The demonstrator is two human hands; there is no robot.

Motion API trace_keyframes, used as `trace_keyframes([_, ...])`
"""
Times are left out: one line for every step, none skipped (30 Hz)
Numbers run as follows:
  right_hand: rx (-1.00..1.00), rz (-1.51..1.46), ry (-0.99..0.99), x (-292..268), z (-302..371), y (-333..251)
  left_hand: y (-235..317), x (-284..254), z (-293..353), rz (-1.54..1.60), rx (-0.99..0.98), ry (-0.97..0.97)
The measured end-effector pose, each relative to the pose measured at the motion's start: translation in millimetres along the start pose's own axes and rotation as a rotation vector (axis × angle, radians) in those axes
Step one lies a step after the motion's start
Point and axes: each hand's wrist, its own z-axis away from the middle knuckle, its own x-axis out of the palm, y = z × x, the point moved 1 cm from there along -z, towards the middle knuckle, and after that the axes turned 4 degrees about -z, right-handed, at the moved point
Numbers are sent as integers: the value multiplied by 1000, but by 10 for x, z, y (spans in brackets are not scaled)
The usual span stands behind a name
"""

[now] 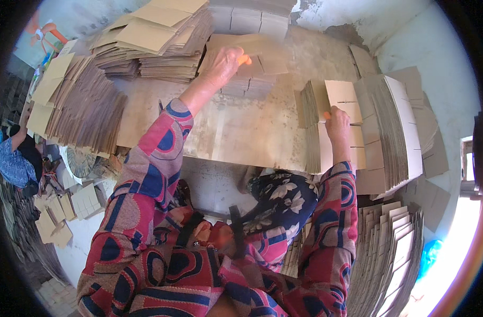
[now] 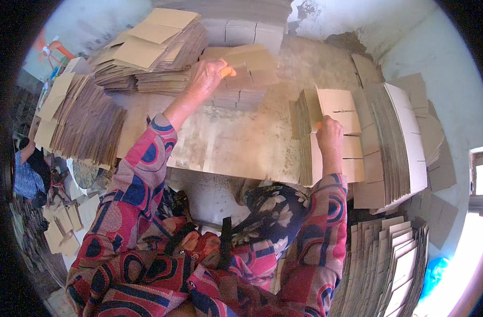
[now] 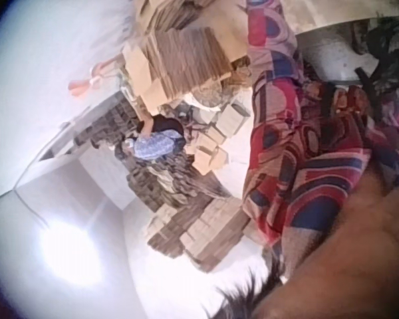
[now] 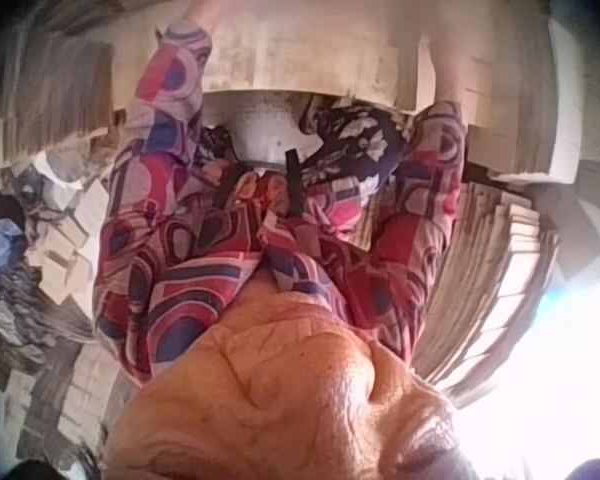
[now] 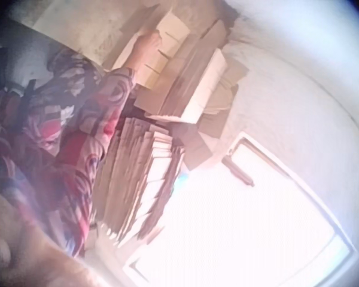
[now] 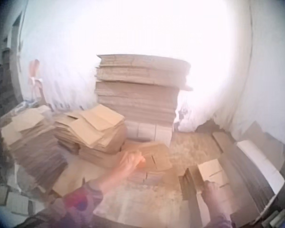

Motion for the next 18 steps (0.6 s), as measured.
trace_keyframes([-11, -1, 14, 10, -19, 2, -26, -79, -39, -30, 40, 78])
trace_keyframes([0, -5, 41, 32, -13, -14, -47, -164, -53, -62, 80, 157])
trace_keyframes([14, -14, 69, 56, 20, -28, 17, -288, -77, -84, 125, 208])
trace_keyframes([32, -13, 97, 80, 64, 9, 166, -434, -118, -97, 171, 262])
trace_keyframes([64, 1, 107, 86, 105, 59, 305, -601, -131, -110, 217, 316])
trace_keyframes([69, -26, 121, 139, 83, -22, 403, -975, -61, -201, 211, 270])
trace_keyframes([113, 16, 132, 99, 143, 127, 532, -1012, -18, -213, 212, 239])
trace_keyframes([169, 34, 154, 32, 146, 64, 640, -1195, 75, -265, 207, 196])
trace_keyframes([226, 54, 174, -89, 154, -18, 732, -1359, 196, -224, 159, 129])
trace_keyframes([291, 80, 185, -239, 196, -78, 821, -1454, 331, -171, 112, 55])
trace_keyframes([256, 54, 247, -420, 212, -121, 873, -1485, 422, -115, 67, -19])
trace_keyframes([202, 2, 303, -611, 192, -312, 877, -1552, 559, -97, 57, -70])
trace_keyframes([46, -42, 420, -849, 195, -451, 870, -1497, 678, -56, 56, -116])
trace_keyframes([-113, -93, 530, -1072, 205, -616, 849, -1418, 805, -19, 52, -165])
trace_keyframes([-177, -131, 568, -1316, 243, -763, 793, -1223, 912, 20, 8, -233])
trace_keyframes([-237, -172, 608, -1553, 280, -917, 748, -1069, 985, 1, 33, -271])
trace_keyframes([-300, -215, 648, -1776, 316, -1082, 702, -953, 1049, -20, 56, -304])
trace_keyframes([-245, -360, 610, -1979, 357, -1232, 652, -859, 1101, -41, 80, -333])
